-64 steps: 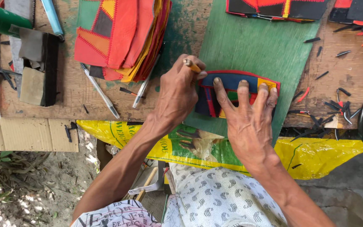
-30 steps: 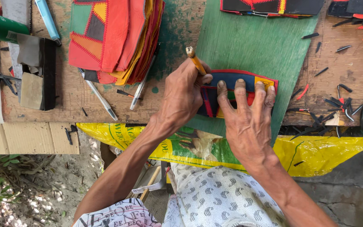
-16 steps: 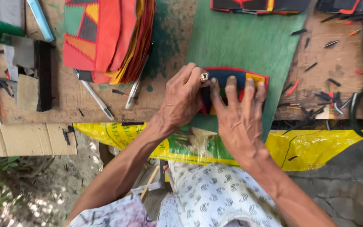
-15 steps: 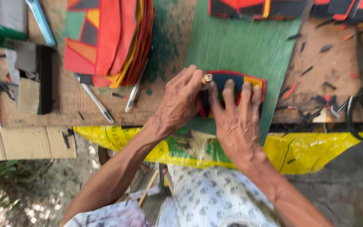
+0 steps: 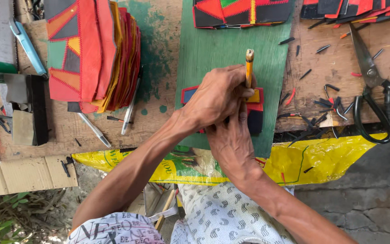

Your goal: The person uses a pencil and a metal ruler to press and crease the edges of colorful patterned wallet pieces on a green cutting mat. They repeatedly pick up, align, and crease multiple wallet units, then stack the finished pieces on the table.

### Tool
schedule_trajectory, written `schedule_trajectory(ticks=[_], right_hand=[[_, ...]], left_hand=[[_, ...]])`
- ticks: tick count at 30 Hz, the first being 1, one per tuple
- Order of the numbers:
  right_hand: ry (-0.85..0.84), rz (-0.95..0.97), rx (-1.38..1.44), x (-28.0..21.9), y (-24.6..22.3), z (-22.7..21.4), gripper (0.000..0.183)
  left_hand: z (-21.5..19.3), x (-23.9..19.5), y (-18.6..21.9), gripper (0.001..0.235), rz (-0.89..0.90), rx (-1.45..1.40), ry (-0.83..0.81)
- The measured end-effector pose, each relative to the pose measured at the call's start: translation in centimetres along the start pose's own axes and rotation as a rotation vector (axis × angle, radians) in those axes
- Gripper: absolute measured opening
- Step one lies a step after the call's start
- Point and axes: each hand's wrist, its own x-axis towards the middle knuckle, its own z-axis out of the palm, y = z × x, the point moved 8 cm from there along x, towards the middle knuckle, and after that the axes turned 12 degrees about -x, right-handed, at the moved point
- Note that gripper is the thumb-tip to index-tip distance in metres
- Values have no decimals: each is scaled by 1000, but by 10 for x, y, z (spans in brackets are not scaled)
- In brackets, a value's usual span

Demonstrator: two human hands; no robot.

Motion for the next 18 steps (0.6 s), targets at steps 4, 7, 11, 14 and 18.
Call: schedule_trajectory(ticks=[4,7,11,14,18], right_hand=[[86,-13,15,-2,-1,-2,55],[2,-14,26,-6,-3,7,48],[41,-2,0,6,2,2,47],[75,14,7,-2,-2,0,48],[164,-26,17,3,15,-14,52]], left_hand=[[4,5,14,15,99,129,-105],[12,9,29,16,211,254,-177],[7,21,44,14,258,330,-241],[15,20,43,14,299,305,-273],[21,27,27,22,124,409,-465]])
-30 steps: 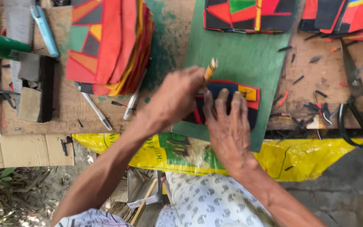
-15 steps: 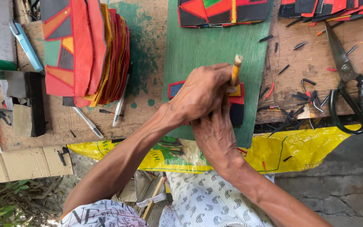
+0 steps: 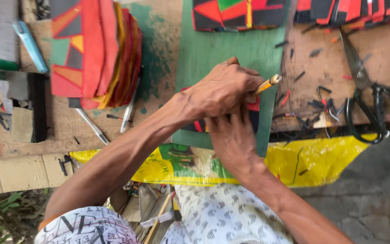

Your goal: The person uses a pencil and a metal ruler to press and crease the edges of colorful patterned wallet pieces on a green cutting mat. They repeatedly pick up, align, and crease multiple wallet units, then stack the finished pieces on the table.

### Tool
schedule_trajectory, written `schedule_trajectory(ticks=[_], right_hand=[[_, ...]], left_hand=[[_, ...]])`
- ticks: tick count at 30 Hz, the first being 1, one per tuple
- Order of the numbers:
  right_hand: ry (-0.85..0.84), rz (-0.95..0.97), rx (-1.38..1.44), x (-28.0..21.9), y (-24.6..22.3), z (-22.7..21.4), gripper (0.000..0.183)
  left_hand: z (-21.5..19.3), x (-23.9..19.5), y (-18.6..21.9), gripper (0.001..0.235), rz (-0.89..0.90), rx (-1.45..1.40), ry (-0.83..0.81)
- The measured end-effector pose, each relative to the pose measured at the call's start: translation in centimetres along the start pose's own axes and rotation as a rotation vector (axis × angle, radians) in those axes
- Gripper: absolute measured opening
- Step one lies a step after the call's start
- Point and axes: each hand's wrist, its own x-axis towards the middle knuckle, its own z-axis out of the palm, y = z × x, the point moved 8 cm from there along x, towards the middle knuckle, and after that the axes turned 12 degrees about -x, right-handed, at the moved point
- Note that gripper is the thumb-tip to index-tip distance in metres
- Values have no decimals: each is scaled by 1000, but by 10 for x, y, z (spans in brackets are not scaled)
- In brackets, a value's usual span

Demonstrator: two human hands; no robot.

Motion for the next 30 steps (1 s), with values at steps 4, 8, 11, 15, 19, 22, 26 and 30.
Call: schedule_trajectory(ticks=[4,8,11,15,19,22,26,30], right_hand=[[-120,142,135,0,75,-4,47],[48,229,389,-14,118,-20,47],[47,220,384,-18,116,-18,45],[49,241,344,-17,109,-17,53],[50,251,330,-21,108,-13,53],[45,259,332,-24,109,-9,51],[51,264,337,-26,110,-6,51],[48,258,347,-26,111,-6,50]], left_hand=[[-61,-59,17,28,174,-225,641],[-51,-150,-13,12,-126,-865,1049],[-30,-181,-25,16,-185,-950,1163],[-6,-189,-47,12,-223,-1012,1290],[13,-176,-65,7,-353,-932,1238],[17,-170,-71,6,-397,-856,1180],[16,-172,-69,7,-436,-741,1153],[11,-168,-62,5,-418,-677,1146]])
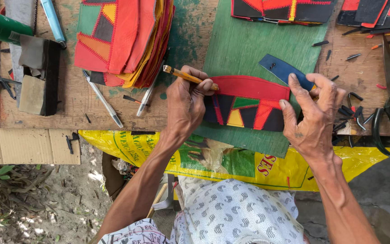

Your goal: The person uses a pencil and a metal ruler to press and crease the edges of colorful patterned wallet pieces on a green cutting mat. They repeatedly pick up, align, and crease multiple wallet units, then stack the finished pieces on the table.

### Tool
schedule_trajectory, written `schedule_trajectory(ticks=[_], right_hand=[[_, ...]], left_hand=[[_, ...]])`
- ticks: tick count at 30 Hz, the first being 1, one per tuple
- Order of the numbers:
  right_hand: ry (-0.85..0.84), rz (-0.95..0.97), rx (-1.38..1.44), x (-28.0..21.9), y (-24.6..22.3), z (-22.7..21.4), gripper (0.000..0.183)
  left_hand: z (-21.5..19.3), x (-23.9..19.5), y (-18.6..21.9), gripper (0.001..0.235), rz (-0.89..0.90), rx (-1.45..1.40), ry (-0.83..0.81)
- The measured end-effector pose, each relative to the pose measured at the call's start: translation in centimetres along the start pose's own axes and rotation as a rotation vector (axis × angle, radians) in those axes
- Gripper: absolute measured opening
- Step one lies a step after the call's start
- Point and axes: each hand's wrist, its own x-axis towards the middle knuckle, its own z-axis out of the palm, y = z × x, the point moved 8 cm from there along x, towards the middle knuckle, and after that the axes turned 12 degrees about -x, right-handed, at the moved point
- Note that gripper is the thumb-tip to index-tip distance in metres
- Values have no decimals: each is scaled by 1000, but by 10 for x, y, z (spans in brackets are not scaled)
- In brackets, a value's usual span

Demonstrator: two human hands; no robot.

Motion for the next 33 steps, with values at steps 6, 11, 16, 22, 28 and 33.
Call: schedule_trajectory(ticks=[6,11,16,22,28,33], right_hand=[[-3,-5,-9,0,0,0,51],[-15,-3,-4,1,1,0,51],[6,-20,-12,3,-1,-2,48],[17,-5,5,1,1,-1,48],[40,1,29,4,0,-4,51],[57,-5,26,1,0,-5,53]], left_hand=[[4,-3,14,5,73,111,-1],[11,-7,24,9,181,213,-27],[24,-2,43,16,323,355,-138],[34,8,40,23,224,413,-389],[60,-1,52,36,418,685,-673],[80,17,63,19,324,529,-579]])
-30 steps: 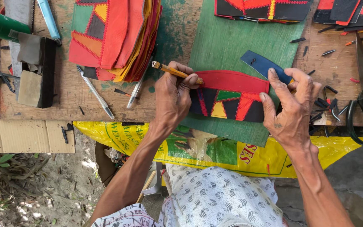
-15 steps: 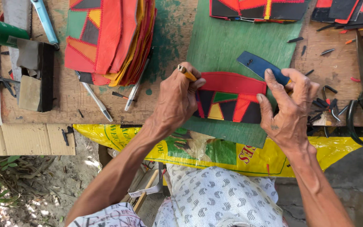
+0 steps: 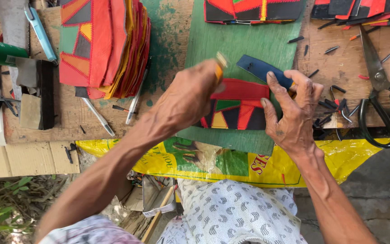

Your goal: The person uses a pencil and a metal ruler to press and crease the edges of colorful patterned wallet pieces on a green cutting mat. They repeatedly pick up, align, and crease multiple wallet units, then stack the finished pieces on the table.

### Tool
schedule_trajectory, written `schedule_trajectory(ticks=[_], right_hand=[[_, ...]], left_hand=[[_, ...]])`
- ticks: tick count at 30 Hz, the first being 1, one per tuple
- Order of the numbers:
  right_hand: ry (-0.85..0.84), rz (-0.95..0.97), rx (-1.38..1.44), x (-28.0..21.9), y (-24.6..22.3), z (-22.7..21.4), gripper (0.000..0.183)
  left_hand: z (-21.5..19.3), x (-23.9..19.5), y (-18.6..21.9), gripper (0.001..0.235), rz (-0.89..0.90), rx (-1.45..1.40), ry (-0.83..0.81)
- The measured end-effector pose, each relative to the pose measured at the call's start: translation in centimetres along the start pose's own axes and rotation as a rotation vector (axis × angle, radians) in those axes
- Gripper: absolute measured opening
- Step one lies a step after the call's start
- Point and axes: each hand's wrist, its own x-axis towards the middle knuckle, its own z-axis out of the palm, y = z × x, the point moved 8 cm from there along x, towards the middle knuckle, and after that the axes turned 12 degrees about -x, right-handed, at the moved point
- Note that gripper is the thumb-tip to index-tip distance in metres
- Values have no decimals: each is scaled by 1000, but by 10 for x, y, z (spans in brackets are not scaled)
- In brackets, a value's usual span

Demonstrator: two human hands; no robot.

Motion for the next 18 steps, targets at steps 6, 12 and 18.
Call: schedule_trajectory(ticks=[6,12,18], right_hand=[[30,12,19,4,4,-1,52],[24,10,43,2,2,0,52],[25,10,37,3,4,-2,53]], left_hand=[[54,-1,-24,6,-268,-552,347],[66,-18,-33,6,-154,-479,434],[63,-10,-15,11,-148,-350,418]])
